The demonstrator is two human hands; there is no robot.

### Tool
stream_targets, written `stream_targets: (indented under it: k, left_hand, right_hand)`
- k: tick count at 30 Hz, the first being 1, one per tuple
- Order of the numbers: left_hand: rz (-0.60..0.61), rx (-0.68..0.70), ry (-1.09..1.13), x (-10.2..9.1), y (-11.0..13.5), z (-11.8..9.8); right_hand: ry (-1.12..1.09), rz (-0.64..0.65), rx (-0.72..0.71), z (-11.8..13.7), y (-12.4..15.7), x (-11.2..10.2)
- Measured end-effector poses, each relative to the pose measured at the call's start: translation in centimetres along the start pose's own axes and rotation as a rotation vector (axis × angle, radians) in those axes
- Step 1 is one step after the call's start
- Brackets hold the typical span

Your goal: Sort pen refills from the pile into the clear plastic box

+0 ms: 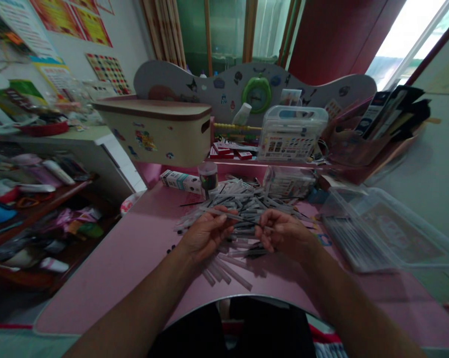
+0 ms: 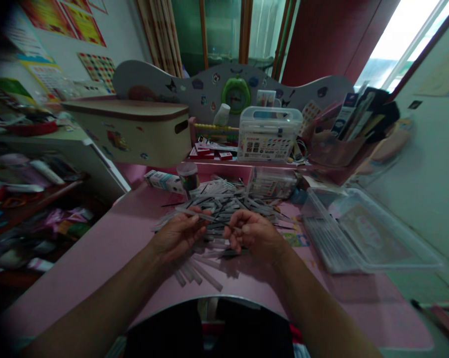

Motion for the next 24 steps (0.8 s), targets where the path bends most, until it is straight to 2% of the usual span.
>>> stream_targets:
  k: [2, 7, 10, 17, 24]
  left_hand:
    - [0.028, -0.012, 0.011, 0.2, 0.2, 0.1]
    - [0.103, -0.087, 0.014, 0.5, 0.7, 1.3]
    - [0.153, -0.114, 0.009, 0.7, 0.9, 1.9]
    - [0.264, -0.06, 0.014, 1.0, 0.8, 1.6]
    - [0.27, -0.055, -0.03, 0.6, 0.7, 1.7]
  right_hand:
    - [-0.014, -0.012, -0.003, -0.7, -0.4, 0.1]
    - [0.056, -0.169, -0.029, -2.3, -1.5, -0.2]
    - [0.09, -0.218, -0.061, -2.6, -1.7, -0.3]
    - [0.037, -0.134, -0.057, -2.4, -1.3, 0.3]
    - [0.023, -0.104, -0.048, -2.8, -1.3, 0.2]
Point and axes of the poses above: each hand's wrist, its own y-axis away from the middle knuckle, its own x-axis out of the palm, z = x × y, the point moved 5 cm from there along -y, towards the middle knuckle, and after that the axes turned 7 degrees about x, right-handed, at the moved point
